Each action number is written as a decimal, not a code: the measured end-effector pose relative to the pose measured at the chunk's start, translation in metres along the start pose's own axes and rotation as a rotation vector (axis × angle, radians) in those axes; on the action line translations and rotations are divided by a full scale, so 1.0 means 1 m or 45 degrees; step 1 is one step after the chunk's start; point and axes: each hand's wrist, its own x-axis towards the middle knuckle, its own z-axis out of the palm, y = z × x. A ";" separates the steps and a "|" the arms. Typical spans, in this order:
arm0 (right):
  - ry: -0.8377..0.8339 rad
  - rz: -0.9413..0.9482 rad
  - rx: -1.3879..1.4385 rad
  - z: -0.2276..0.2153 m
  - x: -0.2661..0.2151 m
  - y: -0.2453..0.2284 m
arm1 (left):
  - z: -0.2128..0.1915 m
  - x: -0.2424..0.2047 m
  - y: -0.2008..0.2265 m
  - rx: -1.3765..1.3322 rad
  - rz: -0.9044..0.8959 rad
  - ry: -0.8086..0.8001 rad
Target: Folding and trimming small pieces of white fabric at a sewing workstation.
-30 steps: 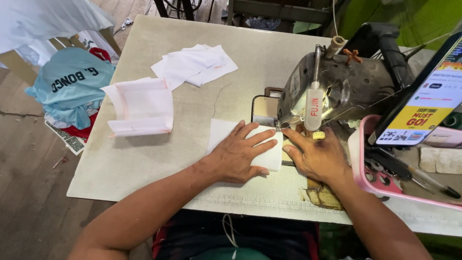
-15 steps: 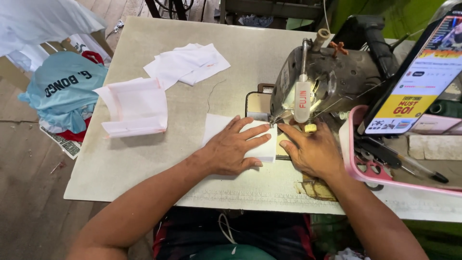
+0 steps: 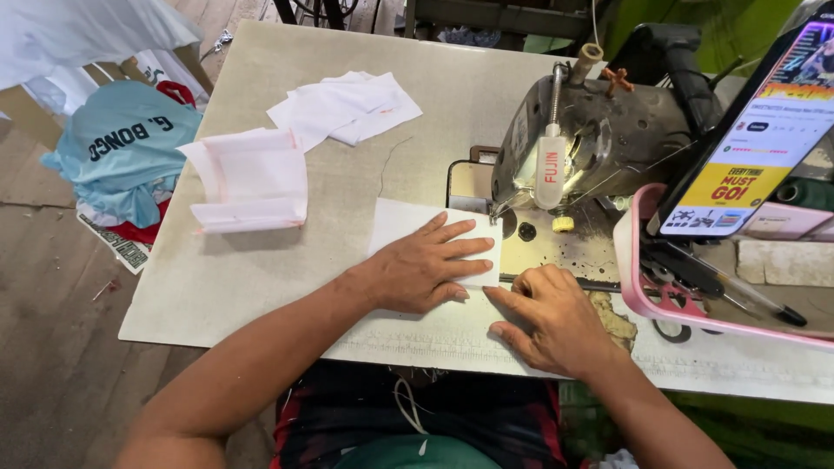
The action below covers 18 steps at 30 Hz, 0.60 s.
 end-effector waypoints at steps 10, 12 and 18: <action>0.054 -0.075 -0.037 -0.005 0.003 -0.007 | 0.006 0.000 -0.005 0.024 0.040 -0.031; 0.051 -0.108 -0.065 -0.010 0.008 -0.011 | 0.007 -0.002 -0.006 0.010 0.049 -0.035; 0.022 -0.194 -0.066 -0.018 0.011 -0.011 | -0.009 -0.007 0.001 -0.016 0.184 0.050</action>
